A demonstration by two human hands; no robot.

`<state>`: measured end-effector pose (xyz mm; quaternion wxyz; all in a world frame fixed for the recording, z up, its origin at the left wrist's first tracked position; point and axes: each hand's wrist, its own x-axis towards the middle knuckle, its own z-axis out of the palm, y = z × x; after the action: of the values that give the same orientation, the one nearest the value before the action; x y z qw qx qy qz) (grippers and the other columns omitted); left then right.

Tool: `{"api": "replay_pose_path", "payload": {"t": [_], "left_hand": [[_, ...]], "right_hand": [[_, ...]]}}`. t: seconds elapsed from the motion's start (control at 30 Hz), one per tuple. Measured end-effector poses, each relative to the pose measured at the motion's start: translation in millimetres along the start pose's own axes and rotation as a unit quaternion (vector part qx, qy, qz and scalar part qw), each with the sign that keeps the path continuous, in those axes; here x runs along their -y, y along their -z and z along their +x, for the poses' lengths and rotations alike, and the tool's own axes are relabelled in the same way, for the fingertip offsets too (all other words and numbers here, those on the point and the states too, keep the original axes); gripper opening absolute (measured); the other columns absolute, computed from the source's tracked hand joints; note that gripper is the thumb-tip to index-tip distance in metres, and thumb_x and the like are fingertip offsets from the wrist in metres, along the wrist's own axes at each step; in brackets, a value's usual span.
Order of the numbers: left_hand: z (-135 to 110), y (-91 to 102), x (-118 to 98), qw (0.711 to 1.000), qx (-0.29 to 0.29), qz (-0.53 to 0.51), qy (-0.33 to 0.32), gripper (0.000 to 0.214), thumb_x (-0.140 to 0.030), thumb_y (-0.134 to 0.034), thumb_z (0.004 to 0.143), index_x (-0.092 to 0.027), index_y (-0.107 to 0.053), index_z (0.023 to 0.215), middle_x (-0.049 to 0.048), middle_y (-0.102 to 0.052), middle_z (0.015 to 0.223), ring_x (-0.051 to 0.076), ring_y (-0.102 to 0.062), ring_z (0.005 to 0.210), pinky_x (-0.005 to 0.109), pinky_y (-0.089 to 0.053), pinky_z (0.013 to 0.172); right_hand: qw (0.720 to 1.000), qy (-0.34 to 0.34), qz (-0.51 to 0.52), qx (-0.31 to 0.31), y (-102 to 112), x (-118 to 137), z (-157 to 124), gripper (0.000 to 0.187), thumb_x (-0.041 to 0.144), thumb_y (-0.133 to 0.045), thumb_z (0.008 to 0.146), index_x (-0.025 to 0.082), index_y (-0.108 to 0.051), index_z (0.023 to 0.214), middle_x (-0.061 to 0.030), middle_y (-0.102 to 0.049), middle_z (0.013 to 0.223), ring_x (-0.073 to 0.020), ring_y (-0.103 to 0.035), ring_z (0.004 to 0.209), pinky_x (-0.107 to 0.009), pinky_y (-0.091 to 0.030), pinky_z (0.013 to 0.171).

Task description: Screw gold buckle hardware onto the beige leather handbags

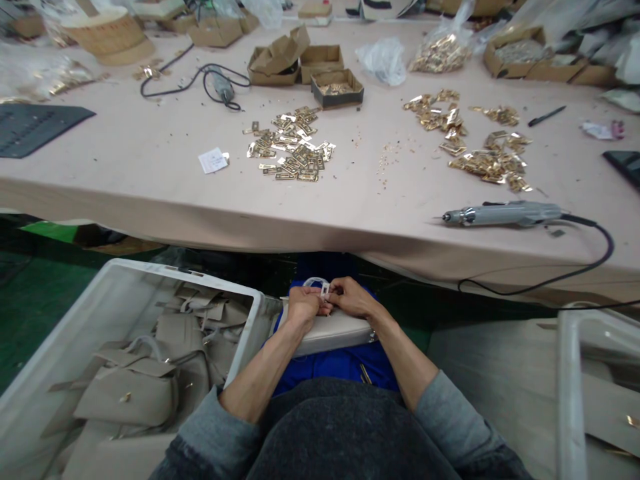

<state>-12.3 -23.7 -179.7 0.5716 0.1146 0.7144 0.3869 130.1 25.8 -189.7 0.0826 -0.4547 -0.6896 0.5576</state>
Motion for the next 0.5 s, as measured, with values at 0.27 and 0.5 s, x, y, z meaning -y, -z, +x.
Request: {"api": "replay_pose_path", "payload": {"t": [0.27,0.5], "left_hand": [[-1.0,0.0,0.1,1.0,-0.002,-0.008,0.017,0.015,0.007,-0.066,0.066,-0.005,-0.065,0.074,0.0103,-0.067,0.052,0.02,-0.064,0.04,0.026,-0.055,0.038],[2.0,-0.8,4.7,1.0,-0.013,-0.008,0.015,0.016,0.007,-0.063,0.065,-0.006,-0.065,0.075,0.0072,-0.064,0.048,0.018,-0.061,0.038,0.023,-0.052,0.036]], "right_hand": [[1.0,-0.001,0.022,0.006,0.9,1.5,-0.2,0.022,0.034,-0.072,0.081,0.012,-0.073,0.084,-0.002,-0.07,0.076,-0.0135,-0.057,0.068,-0.023,-0.04,0.062],[1.0,-0.004,0.024,0.001,1.7,4.3,-2.4,0.021,0.033,-0.072,0.079,0.012,-0.073,0.081,-0.0003,-0.067,0.071,-0.013,-0.055,0.066,-0.023,-0.037,0.058]]}}
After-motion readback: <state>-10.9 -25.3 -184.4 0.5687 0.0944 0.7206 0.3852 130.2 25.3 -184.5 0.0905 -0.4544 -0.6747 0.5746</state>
